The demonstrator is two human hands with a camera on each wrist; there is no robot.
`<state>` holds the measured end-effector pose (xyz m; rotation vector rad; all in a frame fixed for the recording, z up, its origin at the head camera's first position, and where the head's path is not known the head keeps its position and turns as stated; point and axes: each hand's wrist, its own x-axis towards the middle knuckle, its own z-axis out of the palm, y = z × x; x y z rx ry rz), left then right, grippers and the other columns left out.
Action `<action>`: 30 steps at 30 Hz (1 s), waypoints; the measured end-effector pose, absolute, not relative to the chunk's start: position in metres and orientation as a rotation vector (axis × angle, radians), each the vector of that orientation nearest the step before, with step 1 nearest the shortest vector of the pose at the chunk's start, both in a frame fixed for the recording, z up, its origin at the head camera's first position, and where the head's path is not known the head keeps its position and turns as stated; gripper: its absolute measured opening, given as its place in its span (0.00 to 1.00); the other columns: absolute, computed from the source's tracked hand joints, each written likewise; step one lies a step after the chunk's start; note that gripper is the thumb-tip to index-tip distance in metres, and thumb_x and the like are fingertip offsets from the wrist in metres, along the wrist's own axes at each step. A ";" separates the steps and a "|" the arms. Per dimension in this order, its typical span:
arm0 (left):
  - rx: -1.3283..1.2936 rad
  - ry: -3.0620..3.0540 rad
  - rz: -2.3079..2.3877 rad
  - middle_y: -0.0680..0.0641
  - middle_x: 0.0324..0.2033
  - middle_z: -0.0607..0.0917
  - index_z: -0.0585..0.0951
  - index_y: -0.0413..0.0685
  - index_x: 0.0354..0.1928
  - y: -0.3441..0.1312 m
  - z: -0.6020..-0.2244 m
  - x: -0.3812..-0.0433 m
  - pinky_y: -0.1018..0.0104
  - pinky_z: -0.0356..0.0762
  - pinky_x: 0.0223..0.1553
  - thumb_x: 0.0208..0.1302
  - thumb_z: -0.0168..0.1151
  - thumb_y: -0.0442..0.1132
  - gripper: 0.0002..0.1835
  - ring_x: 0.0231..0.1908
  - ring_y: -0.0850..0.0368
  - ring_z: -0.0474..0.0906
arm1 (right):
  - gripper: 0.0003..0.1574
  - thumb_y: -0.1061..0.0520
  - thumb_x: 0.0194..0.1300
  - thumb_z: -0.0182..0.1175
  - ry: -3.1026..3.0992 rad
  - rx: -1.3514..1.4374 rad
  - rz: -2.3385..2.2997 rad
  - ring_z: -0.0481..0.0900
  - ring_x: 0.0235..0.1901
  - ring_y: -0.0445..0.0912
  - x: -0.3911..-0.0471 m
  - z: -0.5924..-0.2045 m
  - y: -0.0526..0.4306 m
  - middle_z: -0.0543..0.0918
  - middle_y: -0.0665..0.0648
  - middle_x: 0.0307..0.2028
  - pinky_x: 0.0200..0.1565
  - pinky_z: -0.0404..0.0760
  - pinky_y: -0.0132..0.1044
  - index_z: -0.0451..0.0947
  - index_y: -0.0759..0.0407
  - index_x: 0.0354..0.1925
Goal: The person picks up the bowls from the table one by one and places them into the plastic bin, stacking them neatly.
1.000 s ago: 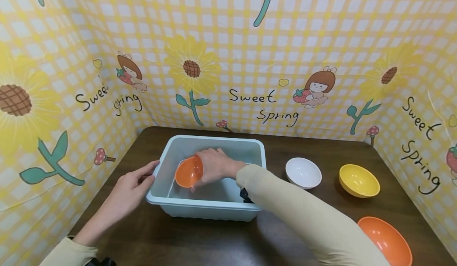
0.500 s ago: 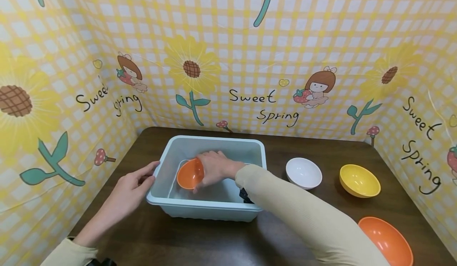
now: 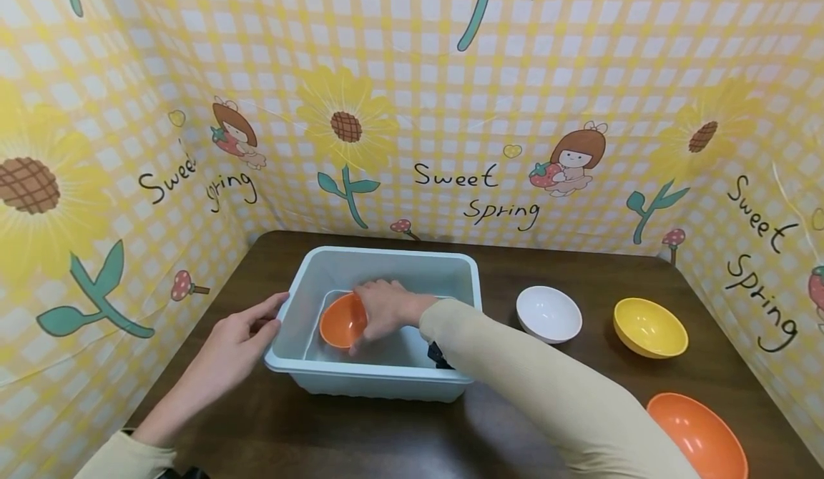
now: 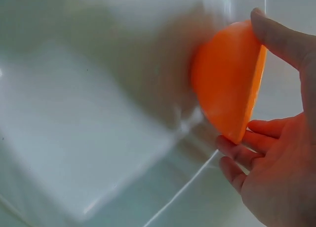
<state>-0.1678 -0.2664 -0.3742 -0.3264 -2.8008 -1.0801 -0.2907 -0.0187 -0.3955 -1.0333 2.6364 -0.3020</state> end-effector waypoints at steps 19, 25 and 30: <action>-0.329 -2.806 -1.077 0.40 0.49 0.89 0.72 0.36 0.74 -0.267 -0.375 -0.167 0.65 0.78 0.36 0.81 0.56 0.36 0.25 0.43 0.52 0.85 | 0.66 0.30 0.54 0.78 2.654 -1.027 -0.195 0.72 0.61 0.48 -0.285 -0.396 -0.020 0.73 0.55 0.70 0.64 0.71 0.46 0.62 0.57 0.78; -0.366 -2.792 -1.105 0.39 0.50 0.89 0.72 0.36 0.75 -0.265 -0.375 -0.167 0.64 0.79 0.37 0.81 0.56 0.36 0.25 0.44 0.52 0.86 | 0.64 0.32 0.55 0.79 2.641 -1.000 -0.248 0.73 0.59 0.47 -0.283 -0.397 -0.015 0.73 0.55 0.68 0.63 0.73 0.44 0.62 0.57 0.77; -0.352 -2.792 -1.077 0.39 0.50 0.88 0.72 0.37 0.75 -0.266 -0.373 -0.167 0.65 0.78 0.36 0.81 0.55 0.36 0.25 0.42 0.52 0.84 | 0.63 0.35 0.53 0.81 2.634 -0.991 -0.307 0.73 0.55 0.46 -0.284 -0.394 -0.012 0.74 0.55 0.65 0.61 0.76 0.41 0.63 0.57 0.76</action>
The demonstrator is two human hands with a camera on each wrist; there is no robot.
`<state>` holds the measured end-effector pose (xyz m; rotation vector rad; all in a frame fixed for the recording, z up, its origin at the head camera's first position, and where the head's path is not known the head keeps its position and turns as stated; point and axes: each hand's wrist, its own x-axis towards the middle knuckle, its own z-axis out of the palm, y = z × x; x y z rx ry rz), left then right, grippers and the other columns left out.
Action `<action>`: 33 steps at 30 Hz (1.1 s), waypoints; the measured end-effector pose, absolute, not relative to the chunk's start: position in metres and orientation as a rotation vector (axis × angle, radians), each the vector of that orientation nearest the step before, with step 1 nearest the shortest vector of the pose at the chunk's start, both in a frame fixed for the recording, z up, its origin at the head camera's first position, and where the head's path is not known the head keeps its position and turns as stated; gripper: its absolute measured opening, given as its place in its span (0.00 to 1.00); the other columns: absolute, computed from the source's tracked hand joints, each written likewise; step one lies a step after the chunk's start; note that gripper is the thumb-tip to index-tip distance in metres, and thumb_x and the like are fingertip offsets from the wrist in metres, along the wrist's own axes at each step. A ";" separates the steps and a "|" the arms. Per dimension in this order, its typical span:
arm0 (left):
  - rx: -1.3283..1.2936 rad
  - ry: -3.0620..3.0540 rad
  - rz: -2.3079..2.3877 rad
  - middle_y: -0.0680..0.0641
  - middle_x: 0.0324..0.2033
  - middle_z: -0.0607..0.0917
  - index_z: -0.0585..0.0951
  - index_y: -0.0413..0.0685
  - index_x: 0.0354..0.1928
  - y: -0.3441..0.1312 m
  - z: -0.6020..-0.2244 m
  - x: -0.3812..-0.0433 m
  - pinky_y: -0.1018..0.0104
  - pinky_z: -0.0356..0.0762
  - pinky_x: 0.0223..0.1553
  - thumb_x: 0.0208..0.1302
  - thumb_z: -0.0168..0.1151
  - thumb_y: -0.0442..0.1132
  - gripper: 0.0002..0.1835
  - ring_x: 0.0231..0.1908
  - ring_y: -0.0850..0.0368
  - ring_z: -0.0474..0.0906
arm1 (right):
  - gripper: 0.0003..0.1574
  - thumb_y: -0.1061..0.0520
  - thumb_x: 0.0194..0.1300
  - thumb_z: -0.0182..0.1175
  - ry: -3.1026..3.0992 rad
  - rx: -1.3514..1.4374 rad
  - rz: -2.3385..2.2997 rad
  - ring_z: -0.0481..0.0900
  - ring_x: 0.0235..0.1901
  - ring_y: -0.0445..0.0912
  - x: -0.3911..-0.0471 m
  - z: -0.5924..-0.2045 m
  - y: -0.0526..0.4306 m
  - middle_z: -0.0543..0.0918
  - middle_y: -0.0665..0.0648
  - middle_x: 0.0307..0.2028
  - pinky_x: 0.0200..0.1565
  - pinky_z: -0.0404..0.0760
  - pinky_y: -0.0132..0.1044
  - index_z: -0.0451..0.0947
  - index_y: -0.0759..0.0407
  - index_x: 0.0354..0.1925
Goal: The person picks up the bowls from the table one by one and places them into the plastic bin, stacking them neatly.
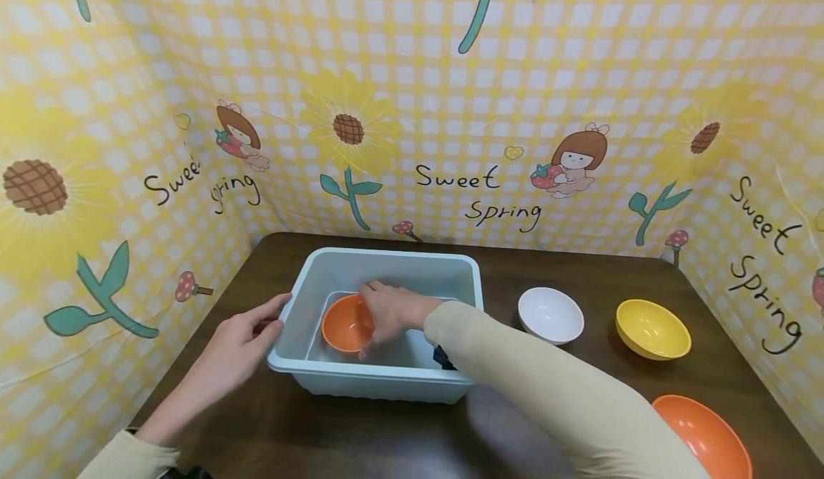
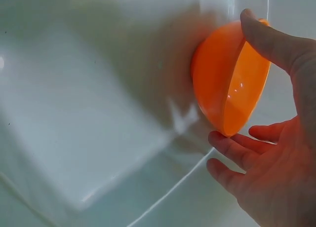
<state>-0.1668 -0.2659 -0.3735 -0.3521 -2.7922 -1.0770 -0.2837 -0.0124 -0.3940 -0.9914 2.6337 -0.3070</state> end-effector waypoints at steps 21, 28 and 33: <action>-0.340 -2.801 -1.089 0.41 0.49 0.88 0.72 0.38 0.75 -0.267 -0.372 -0.168 0.65 0.78 0.37 0.81 0.54 0.38 0.25 0.44 0.51 0.84 | 0.63 0.39 0.48 0.86 2.646 -0.972 -0.386 0.75 0.55 0.45 -0.300 -0.407 -0.019 0.77 0.52 0.62 0.61 0.77 0.43 0.65 0.54 0.73; -0.338 -2.774 -1.110 0.43 0.49 0.88 0.73 0.37 0.73 -0.265 -0.372 -0.169 0.65 0.79 0.39 0.80 0.56 0.36 0.24 0.46 0.50 0.84 | 0.65 0.39 0.49 0.85 2.667 -0.978 -0.369 0.74 0.57 0.47 -0.295 -0.400 -0.018 0.76 0.54 0.64 0.62 0.77 0.44 0.62 0.55 0.75; -0.332 -2.776 -1.115 0.43 0.49 0.87 0.74 0.37 0.72 -0.265 -0.372 -0.170 0.65 0.79 0.40 0.80 0.56 0.36 0.23 0.47 0.50 0.84 | 0.64 0.41 0.55 0.82 2.661 -0.972 -0.370 0.74 0.60 0.49 -0.286 -0.385 -0.016 0.74 0.57 0.69 0.64 0.75 0.44 0.60 0.58 0.78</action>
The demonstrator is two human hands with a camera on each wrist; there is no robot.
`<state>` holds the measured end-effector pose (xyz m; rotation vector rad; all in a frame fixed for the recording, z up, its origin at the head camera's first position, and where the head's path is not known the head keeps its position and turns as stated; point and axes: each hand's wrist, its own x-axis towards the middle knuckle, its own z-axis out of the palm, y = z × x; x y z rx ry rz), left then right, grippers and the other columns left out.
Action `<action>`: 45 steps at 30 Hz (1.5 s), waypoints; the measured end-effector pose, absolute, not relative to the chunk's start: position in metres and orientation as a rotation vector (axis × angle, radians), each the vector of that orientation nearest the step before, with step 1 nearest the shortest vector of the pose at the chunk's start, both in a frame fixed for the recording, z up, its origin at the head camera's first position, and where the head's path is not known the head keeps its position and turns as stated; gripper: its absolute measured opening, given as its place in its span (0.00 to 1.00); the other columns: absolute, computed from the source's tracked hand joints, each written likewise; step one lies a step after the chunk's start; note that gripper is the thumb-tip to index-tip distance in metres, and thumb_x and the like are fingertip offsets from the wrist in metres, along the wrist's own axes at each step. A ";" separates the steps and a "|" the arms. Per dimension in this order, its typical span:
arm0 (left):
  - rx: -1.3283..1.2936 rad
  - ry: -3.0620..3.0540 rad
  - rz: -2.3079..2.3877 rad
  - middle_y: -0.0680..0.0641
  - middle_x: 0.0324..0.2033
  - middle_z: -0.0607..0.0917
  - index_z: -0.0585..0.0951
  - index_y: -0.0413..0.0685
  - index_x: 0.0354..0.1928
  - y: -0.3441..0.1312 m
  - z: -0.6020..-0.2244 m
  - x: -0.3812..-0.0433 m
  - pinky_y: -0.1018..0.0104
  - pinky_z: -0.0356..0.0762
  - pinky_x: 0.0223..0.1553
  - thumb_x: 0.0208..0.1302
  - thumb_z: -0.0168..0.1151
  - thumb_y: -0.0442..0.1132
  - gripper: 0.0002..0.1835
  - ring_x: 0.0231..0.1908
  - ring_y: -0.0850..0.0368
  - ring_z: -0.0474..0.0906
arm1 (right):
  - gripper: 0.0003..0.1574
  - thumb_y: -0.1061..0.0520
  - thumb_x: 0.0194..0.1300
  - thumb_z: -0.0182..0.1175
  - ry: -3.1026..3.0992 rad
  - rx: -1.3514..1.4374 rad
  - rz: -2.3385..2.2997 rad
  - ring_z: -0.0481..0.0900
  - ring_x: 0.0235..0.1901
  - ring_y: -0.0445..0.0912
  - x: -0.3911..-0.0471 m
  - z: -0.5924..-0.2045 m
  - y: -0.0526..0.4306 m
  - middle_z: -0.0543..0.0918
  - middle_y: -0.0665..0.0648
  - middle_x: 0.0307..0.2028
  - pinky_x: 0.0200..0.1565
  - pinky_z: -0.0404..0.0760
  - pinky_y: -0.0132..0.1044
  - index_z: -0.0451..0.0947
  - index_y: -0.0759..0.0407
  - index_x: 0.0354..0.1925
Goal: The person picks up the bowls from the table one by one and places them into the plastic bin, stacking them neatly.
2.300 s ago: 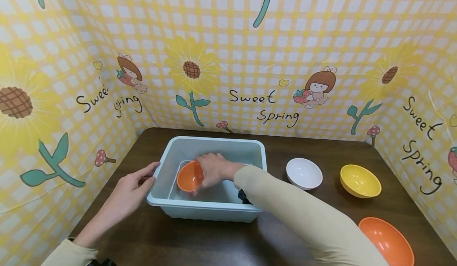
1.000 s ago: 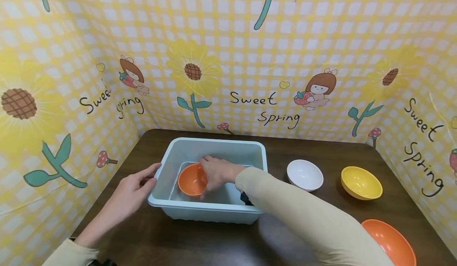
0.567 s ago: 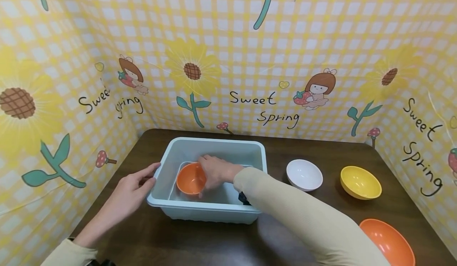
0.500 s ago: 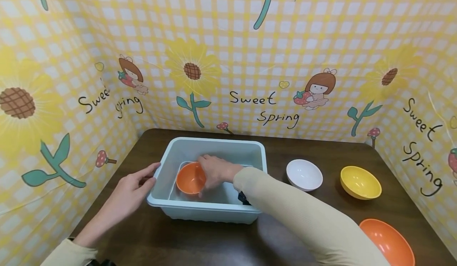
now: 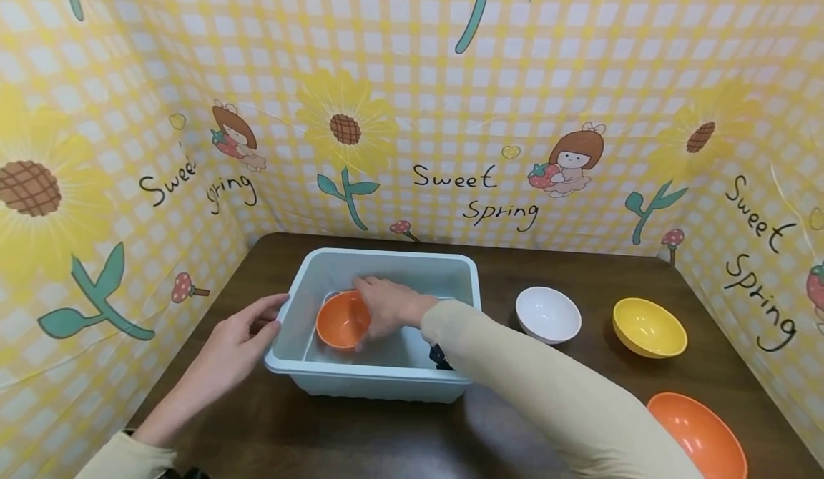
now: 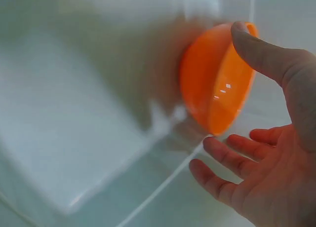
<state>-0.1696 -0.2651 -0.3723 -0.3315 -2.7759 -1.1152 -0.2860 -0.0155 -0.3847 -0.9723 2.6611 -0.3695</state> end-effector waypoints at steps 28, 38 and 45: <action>-0.314 -2.710 -1.312 0.32 0.62 0.82 0.70 0.36 0.74 -0.267 -0.385 -0.172 0.74 0.77 0.46 0.83 0.52 0.36 0.23 0.58 0.42 0.80 | 0.36 0.44 0.71 0.70 2.653 -1.145 -0.543 0.72 0.67 0.48 -0.244 -0.296 0.041 0.77 0.55 0.69 0.67 0.72 0.43 0.76 0.57 0.71; -0.293 -2.701 -1.375 0.30 0.63 0.81 0.69 0.34 0.74 -0.266 -0.388 -0.173 0.73 0.78 0.45 0.82 0.53 0.35 0.24 0.59 0.41 0.79 | 0.32 0.48 0.70 0.71 2.704 -1.177 -0.694 0.82 0.51 0.47 -0.232 -0.293 0.065 0.83 0.53 0.63 0.52 0.81 0.40 0.78 0.57 0.68; -0.293 -2.686 -1.432 0.32 0.63 0.81 0.69 0.36 0.74 -0.268 -0.388 -0.174 0.72 0.79 0.45 0.82 0.56 0.38 0.25 0.58 0.54 0.81 | 0.32 0.48 0.71 0.70 2.756 -1.167 -0.716 0.82 0.51 0.46 -0.227 -0.293 0.083 0.83 0.52 0.63 0.52 0.81 0.41 0.78 0.56 0.68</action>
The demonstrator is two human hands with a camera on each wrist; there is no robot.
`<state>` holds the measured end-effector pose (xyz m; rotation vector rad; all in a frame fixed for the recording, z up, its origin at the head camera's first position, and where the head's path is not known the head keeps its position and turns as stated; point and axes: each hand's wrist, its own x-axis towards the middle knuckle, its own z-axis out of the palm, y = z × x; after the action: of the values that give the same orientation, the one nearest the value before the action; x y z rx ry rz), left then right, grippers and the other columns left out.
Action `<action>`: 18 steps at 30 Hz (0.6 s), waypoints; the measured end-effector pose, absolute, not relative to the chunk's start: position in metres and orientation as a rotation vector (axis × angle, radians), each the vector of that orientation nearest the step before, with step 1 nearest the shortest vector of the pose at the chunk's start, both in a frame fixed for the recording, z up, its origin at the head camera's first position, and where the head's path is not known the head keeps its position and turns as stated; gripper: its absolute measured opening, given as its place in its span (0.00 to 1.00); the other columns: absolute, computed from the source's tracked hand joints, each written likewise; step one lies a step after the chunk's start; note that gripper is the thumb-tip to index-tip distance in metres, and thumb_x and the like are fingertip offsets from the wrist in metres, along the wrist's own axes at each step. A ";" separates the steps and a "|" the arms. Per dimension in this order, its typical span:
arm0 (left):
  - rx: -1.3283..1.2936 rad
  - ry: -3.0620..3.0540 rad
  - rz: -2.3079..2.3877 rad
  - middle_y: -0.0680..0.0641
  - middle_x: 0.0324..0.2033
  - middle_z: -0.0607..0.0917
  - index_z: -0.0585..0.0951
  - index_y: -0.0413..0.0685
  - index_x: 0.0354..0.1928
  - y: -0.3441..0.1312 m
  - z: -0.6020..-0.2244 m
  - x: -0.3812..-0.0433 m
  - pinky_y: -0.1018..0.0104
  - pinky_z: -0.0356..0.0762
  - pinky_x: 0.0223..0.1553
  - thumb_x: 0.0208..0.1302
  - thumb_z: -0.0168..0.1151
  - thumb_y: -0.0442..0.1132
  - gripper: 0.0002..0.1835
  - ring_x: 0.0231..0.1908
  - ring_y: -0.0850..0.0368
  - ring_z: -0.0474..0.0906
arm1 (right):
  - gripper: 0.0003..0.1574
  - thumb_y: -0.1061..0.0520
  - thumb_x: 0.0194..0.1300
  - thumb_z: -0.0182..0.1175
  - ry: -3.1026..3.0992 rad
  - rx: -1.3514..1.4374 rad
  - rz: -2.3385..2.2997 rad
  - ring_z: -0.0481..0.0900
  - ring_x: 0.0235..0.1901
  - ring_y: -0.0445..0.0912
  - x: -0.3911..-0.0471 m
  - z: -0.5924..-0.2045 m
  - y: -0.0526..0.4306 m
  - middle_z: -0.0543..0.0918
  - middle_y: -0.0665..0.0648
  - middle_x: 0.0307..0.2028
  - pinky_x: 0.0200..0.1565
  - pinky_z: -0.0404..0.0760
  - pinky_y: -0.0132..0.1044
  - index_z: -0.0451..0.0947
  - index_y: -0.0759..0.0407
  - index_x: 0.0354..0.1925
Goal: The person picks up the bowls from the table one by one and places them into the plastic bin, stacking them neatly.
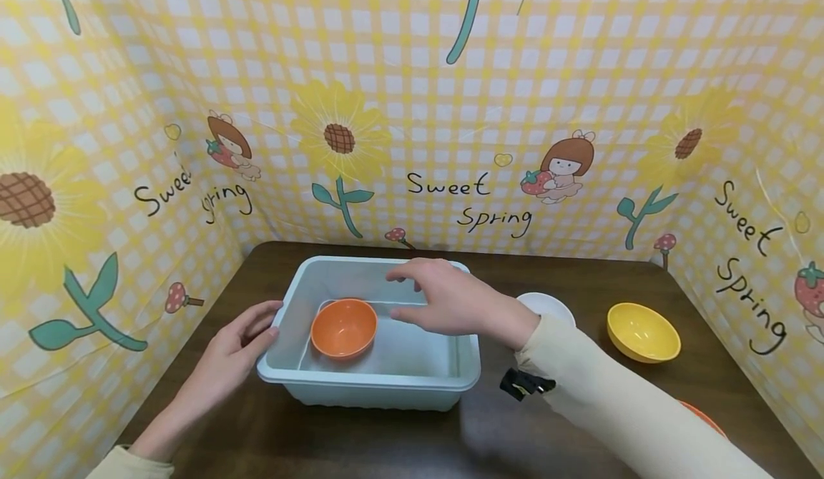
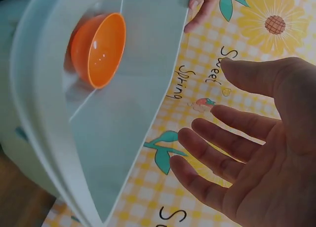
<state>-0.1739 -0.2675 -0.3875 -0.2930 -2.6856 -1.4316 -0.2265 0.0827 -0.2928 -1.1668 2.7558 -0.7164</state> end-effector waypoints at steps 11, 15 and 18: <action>-0.296 -2.694 -1.455 0.32 0.65 0.79 0.67 0.37 0.76 -0.269 -0.387 -0.174 0.72 0.80 0.45 0.82 0.56 0.39 0.26 0.63 0.39 0.78 | 0.31 0.49 0.71 0.70 2.815 -1.170 -0.742 0.82 0.51 0.47 -0.212 -0.294 0.110 0.83 0.52 0.62 0.50 0.81 0.43 0.78 0.56 0.68; -0.302 -2.699 -1.450 0.32 0.66 0.79 0.67 0.38 0.76 -0.269 -0.387 -0.174 0.72 0.80 0.45 0.82 0.56 0.39 0.27 0.63 0.39 0.78 | 0.30 0.49 0.71 0.71 2.842 -1.163 -0.785 0.81 0.50 0.46 -0.206 -0.297 0.123 0.83 0.51 0.61 0.49 0.81 0.43 0.79 0.56 0.67; -0.307 -2.695 -1.445 0.32 0.65 0.79 0.68 0.38 0.76 -0.269 -0.387 -0.174 0.72 0.80 0.45 0.82 0.56 0.39 0.27 0.62 0.40 0.78 | 0.29 0.50 0.71 0.71 2.861 -1.140 -0.840 0.81 0.47 0.45 -0.204 -0.300 0.134 0.84 0.51 0.59 0.45 0.81 0.41 0.79 0.56 0.66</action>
<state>-0.1737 -0.2685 -0.3873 -0.3074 -2.6949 -1.4455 -0.2043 0.1344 -0.2999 -1.1402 2.8612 -0.8401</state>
